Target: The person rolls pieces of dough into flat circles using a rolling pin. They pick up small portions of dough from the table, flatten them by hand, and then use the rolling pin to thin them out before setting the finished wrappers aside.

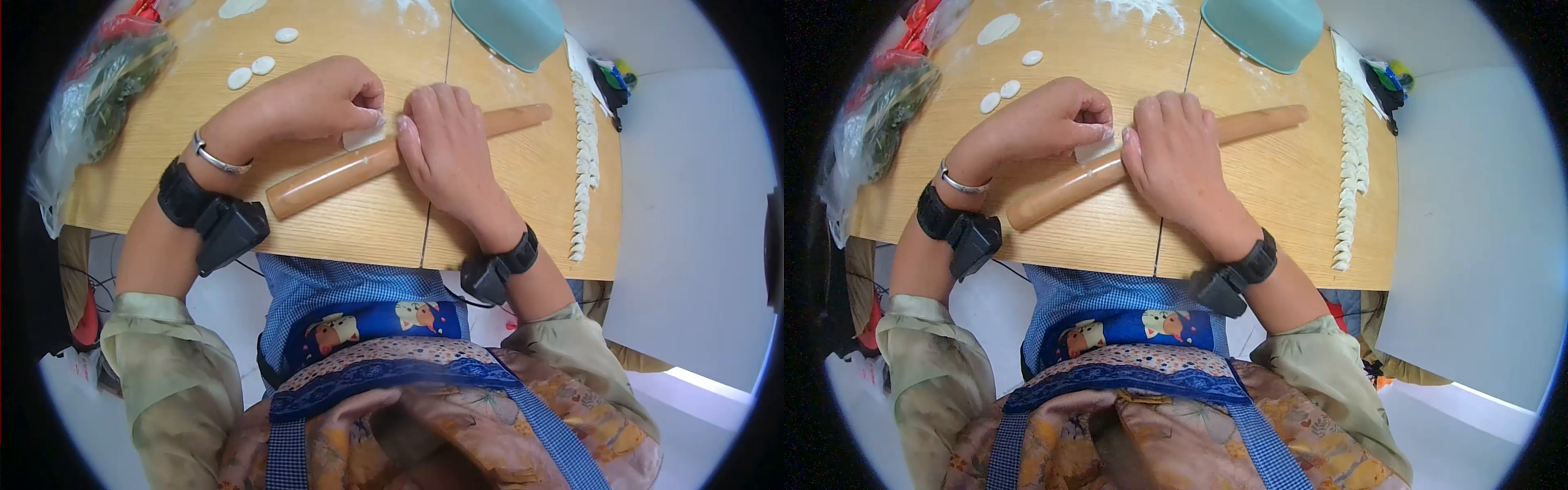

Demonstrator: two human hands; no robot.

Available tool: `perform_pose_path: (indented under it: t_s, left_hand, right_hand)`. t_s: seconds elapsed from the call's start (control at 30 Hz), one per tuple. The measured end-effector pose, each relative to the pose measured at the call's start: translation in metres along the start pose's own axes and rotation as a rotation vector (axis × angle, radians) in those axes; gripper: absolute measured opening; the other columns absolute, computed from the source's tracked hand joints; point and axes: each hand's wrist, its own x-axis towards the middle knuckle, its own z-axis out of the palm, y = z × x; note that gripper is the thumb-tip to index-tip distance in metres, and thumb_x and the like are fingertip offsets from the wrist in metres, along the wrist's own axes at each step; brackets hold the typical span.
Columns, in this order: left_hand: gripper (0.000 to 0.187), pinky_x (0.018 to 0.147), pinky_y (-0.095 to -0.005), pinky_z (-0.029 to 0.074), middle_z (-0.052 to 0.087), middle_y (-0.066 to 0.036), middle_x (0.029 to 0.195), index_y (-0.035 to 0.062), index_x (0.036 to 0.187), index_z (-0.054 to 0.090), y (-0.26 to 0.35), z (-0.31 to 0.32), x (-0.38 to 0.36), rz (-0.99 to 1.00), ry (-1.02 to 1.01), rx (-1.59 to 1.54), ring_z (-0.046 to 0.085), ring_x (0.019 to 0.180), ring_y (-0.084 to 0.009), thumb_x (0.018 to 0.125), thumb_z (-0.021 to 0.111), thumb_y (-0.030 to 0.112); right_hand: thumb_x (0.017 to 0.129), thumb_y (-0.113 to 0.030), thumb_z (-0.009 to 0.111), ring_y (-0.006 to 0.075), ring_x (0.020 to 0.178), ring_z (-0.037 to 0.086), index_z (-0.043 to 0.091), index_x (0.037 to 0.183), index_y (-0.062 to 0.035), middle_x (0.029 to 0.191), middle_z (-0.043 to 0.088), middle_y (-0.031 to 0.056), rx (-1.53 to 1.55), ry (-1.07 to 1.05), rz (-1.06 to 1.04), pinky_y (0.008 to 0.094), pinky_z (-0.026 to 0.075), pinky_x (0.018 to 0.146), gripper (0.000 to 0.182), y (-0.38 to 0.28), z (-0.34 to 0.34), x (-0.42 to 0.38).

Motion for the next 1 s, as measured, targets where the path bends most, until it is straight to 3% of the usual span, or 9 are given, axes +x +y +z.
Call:
perform_pose_path:
  t_s: [0.1, 0.17, 0.27, 0.6, 0.67, 0.77, 0.8, 0.87, 1.0]
  left_hand:
    - [0.022, 0.058, -0.0316, 0.048, 0.062, -0.008, 0.068, -0.0061, 0.092, 0.068, -0.005, -0.001, 0.003, 0.017, -0.052, 0.025, 0.057, 0.060, -0.0139, 0.095, 0.065, 0.015]
    - [0.026, 0.064, -0.0362, 0.049, 0.064, -0.016, 0.071, -0.0082, 0.096, 0.067, -0.013, 0.001, 0.006, 0.169, 0.037, 0.134, 0.060, 0.064, -0.0212, 0.096, 0.062, 0.017]
    - [0.028, 0.069, -0.0390, 0.049, 0.065, -0.022, 0.077, -0.0085, 0.100, 0.066, -0.016, 0.000, 0.005, 0.230, 0.109, 0.168, 0.059, 0.068, -0.0261, 0.097, 0.060, 0.019]
    - [0.014, 0.063, -0.0326, 0.046, 0.058, -0.007, 0.069, -0.0028, 0.086, 0.062, 0.001, 0.002, 0.000, 0.112, 0.009, 0.199, 0.057, 0.067, -0.0134, 0.089, 0.066, 0.010]
    - [0.013, 0.060, -0.0297, 0.046, 0.059, -0.004, 0.069, -0.0018, 0.083, 0.061, 0.006, 0.004, -0.003, -0.084, 0.021, -0.096, 0.055, 0.067, -0.0106, 0.087, 0.067, 0.008]
    - [0.011, 0.060, -0.0277, 0.046, 0.061, -0.002, 0.071, -0.0013, 0.084, 0.063, 0.007, 0.002, -0.002, -0.176, -0.022, -0.164, 0.055, 0.067, -0.0094, 0.087, 0.067, 0.008]
    - [0.011, 0.060, -0.0277, 0.046, 0.061, -0.002, 0.071, -0.0013, 0.084, 0.063, 0.004, 0.002, -0.001, -0.174, -0.025, -0.163, 0.055, 0.067, -0.0094, 0.087, 0.067, 0.008]
    - [0.015, 0.059, -0.0299, 0.045, 0.060, -0.005, 0.069, -0.0029, 0.085, 0.064, -0.002, 0.001, 0.001, 0.050, 0.020, 0.090, 0.053, 0.065, -0.0105, 0.088, 0.067, 0.011]
    - [0.024, 0.058, -0.0335, 0.044, 0.059, -0.008, 0.067, -0.0059, 0.085, 0.064, -0.007, 0.001, 0.002, 0.093, 0.068, 0.163, 0.051, 0.064, -0.0128, 0.091, 0.066, 0.017]
  right_hand:
    - [0.092, -0.022, 0.060, 0.0350, 0.097, 0.054, 0.057, 0.100, -0.0028, 0.099, 0.059, 0.0150, -0.028, 0.006, -0.008, 0.0489, 0.043, 0.085, 0.021, 0.006, 0.010, 0.021]
    - [0.092, -0.022, 0.060, 0.0355, 0.097, 0.055, 0.057, 0.100, -0.0025, 0.099, 0.059, 0.0154, -0.008, 0.015, -0.024, 0.0495, 0.044, 0.084, 0.021, 0.015, 0.020, 0.036]
    - [0.091, -0.022, 0.060, 0.0363, 0.096, 0.056, 0.057, 0.099, -0.0023, 0.098, 0.060, 0.0161, 0.015, 0.027, -0.031, 0.0501, 0.044, 0.084, 0.021, 0.018, 0.025, 0.043]
    - [0.095, -0.021, 0.061, 0.0353, 0.097, 0.052, 0.053, 0.101, -0.0049, 0.097, 0.054, 0.0139, 0.085, -0.021, 0.029, 0.0484, 0.039, 0.088, 0.018, -0.005, -0.008, -0.017]
    - [0.096, -0.021, 0.060, 0.0360, 0.097, 0.051, 0.054, 0.103, -0.0046, 0.098, 0.054, 0.0149, 0.110, -0.022, 0.010, 0.0485, 0.038, 0.089, 0.019, -0.007, -0.011, -0.027]
    - [0.096, -0.021, 0.061, 0.0363, 0.098, 0.051, 0.055, 0.105, -0.0039, 0.100, 0.054, 0.0156, 0.095, 0.005, 0.037, 0.0483, 0.037, 0.091, 0.020, -0.008, -0.014, -0.035]
    - [0.096, -0.022, 0.061, 0.0360, 0.099, 0.051, 0.055, 0.107, -0.0033, 0.102, 0.055, 0.0158, 0.086, 0.000, 0.032, 0.0482, 0.038, 0.091, 0.022, -0.007, -0.014, -0.033]
    - [0.096, -0.022, 0.061, 0.0358, 0.099, 0.052, 0.056, 0.108, -0.0028, 0.103, 0.056, 0.0160, 0.078, -0.004, 0.026, 0.0481, 0.038, 0.091, 0.023, -0.005, -0.012, -0.030]
    - [0.097, -0.024, 0.060, 0.0347, 0.101, 0.053, 0.057, 0.106, -0.0017, 0.104, 0.057, 0.0161, 0.028, -0.010, -0.013, 0.0477, 0.040, 0.089, 0.025, 0.004, -0.005, -0.014]
